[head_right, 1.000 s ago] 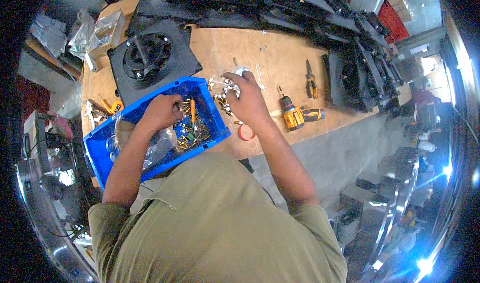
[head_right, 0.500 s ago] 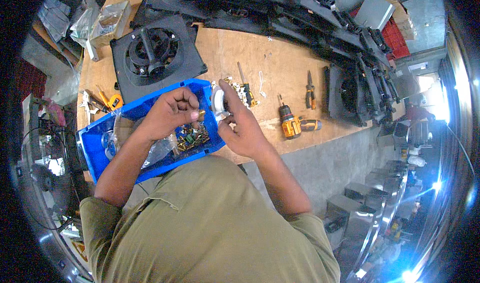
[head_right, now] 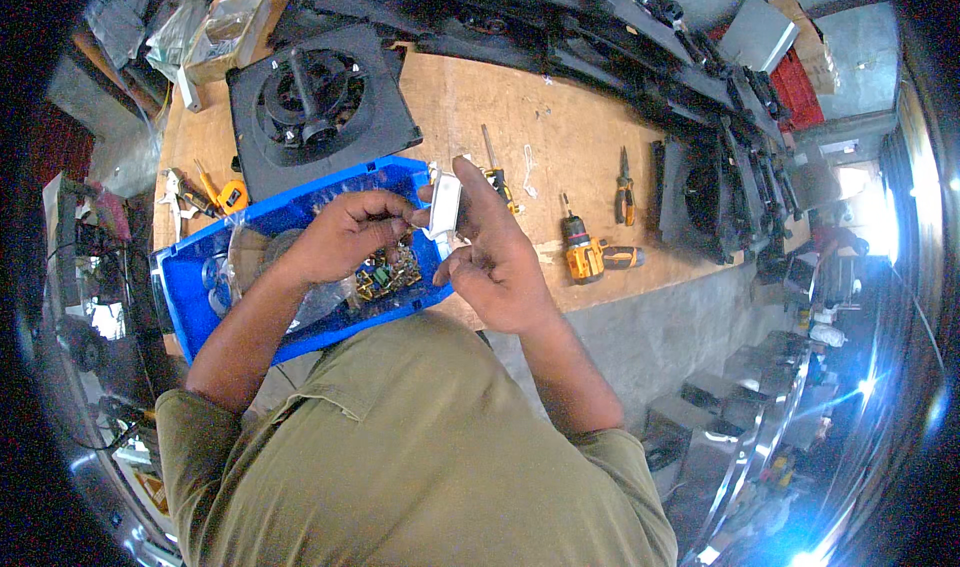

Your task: The person repeatedly picks small brass-colored components from a blue bin and wraps each with white tape, placing the finished units on the table. The workspace includes a cordless drill, pliers, and black plastic parts nearby.

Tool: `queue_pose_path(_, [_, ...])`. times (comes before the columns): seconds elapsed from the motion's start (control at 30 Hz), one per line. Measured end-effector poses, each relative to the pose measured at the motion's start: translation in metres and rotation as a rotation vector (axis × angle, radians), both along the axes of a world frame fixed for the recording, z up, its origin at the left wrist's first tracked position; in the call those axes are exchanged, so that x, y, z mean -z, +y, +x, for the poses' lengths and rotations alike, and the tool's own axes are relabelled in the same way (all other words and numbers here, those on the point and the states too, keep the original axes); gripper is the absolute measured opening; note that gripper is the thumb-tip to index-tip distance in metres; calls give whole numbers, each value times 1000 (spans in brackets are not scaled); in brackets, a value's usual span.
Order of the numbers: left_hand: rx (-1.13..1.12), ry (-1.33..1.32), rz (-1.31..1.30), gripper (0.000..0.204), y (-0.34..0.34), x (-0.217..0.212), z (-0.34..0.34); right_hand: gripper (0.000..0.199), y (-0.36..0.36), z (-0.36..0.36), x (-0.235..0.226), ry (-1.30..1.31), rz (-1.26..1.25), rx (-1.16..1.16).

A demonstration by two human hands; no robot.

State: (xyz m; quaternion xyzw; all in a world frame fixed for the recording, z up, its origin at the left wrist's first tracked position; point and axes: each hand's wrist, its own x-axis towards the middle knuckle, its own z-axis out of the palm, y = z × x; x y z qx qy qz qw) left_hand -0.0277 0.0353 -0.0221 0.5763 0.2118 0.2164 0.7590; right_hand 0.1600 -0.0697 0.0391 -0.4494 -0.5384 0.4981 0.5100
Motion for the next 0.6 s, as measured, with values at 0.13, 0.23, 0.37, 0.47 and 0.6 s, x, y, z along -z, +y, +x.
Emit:
queue_pose_path(0.13, [-10, 0, 6, 27, -5, -10, -3, 84, 1, -1, 1, -37, 3, -13])
queue_pose_path(0.23, [-26, 3, -31, 28, -7, -13, -2, 83, 1, -2, 1, 19, 0, -48])
queue_pose_path(0.37, [-75, 61, -20, 25, -7, -10, -1, 80, -1, -6, 1, -117, -16, -44])
queue_pose_path(0.47, [-85, 66, -127, 25, -7, -8, -2, 76, -1, -8, 1, -282, 10, -1])
queue_pose_path(0.6, [-96, -6, -154, 25, -8, -7, -3, 68, 2, -7, 3, -436, 65, 75])
